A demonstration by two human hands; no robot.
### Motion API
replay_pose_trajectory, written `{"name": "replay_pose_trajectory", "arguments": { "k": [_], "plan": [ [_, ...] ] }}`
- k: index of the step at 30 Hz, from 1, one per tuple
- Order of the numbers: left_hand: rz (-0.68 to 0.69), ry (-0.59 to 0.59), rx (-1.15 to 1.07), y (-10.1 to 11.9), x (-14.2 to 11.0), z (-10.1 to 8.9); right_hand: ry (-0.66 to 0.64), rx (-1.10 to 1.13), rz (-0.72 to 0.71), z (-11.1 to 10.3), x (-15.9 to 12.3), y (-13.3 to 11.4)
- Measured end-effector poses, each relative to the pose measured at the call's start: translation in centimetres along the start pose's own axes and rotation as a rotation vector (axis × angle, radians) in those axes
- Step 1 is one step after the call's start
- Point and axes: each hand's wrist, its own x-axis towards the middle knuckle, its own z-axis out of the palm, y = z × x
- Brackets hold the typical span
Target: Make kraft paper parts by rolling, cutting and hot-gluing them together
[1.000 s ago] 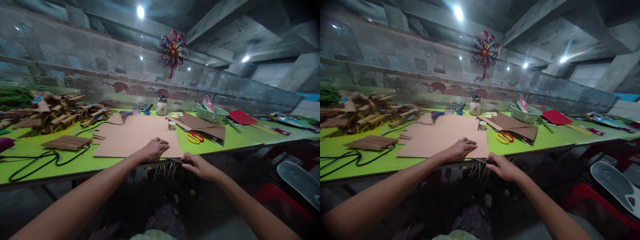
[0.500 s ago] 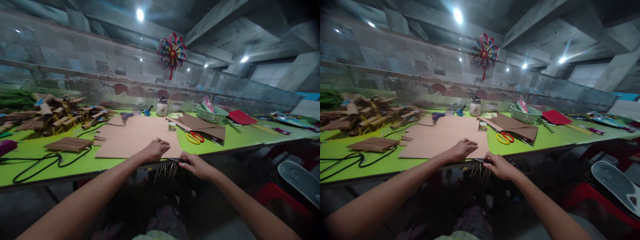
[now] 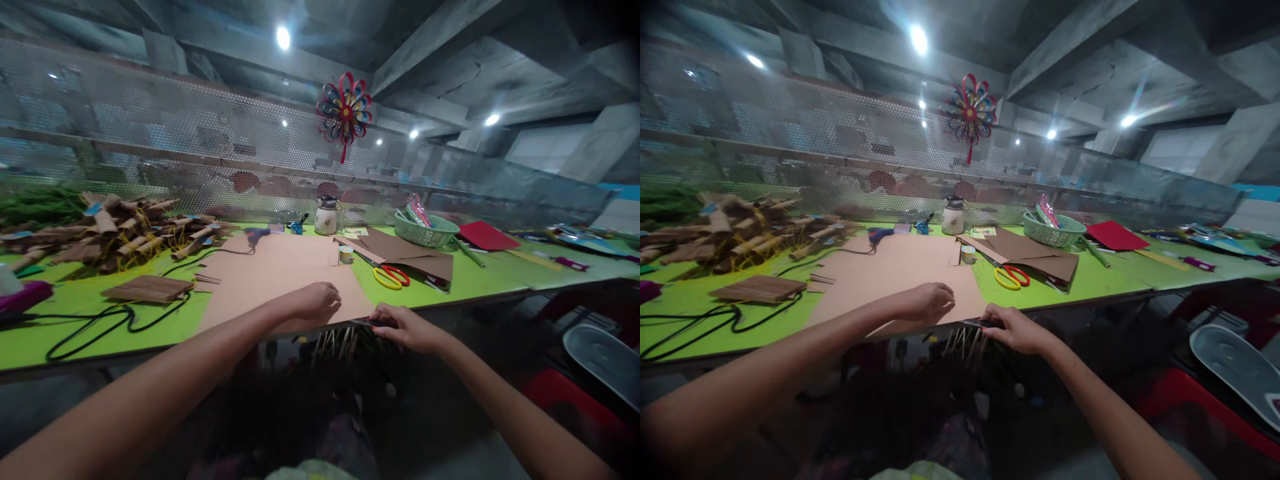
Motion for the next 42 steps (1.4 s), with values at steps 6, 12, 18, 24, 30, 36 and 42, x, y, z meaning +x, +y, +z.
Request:
{"name": "replay_pose_trajectory", "arguments": {
  "k": [6,12,18,24,30,36,42],
  "plan": [
    [-0.031,0.127,-0.071,-2.0,-3.8,-0.5,-0.02,0.002,-0.033,0.0,0.5,0.9],
    [-0.07,0.109,-0.085,-2.9,-5.2,0.4,0.009,-0.054,-0.036,0.1,0.6,0.7],
    [-0.082,0.114,-0.102,-2.9,-5.0,0.4,0.015,-0.077,-0.036,0.1,0.6,0.4],
    [-0.085,0.126,-0.105,-2.8,-5.0,0.4,0.036,-0.072,-0.028,0.1,-0.5,0.1],
    [-0.074,0.114,-0.11,-2.7,-4.9,0.1,-0.003,0.005,-0.017,-0.3,-1.5,0.1],
    [-0.078,0.107,-0.135,-2.7,-5.1,0.0,0.004,0.021,-0.005,-0.4,-1.3,0.1],
    [-0.102,0.137,-0.158,-2.8,-5.1,0.2,0.085,-0.054,0.044,-0.9,-2.4,0.7]
  ]
}}
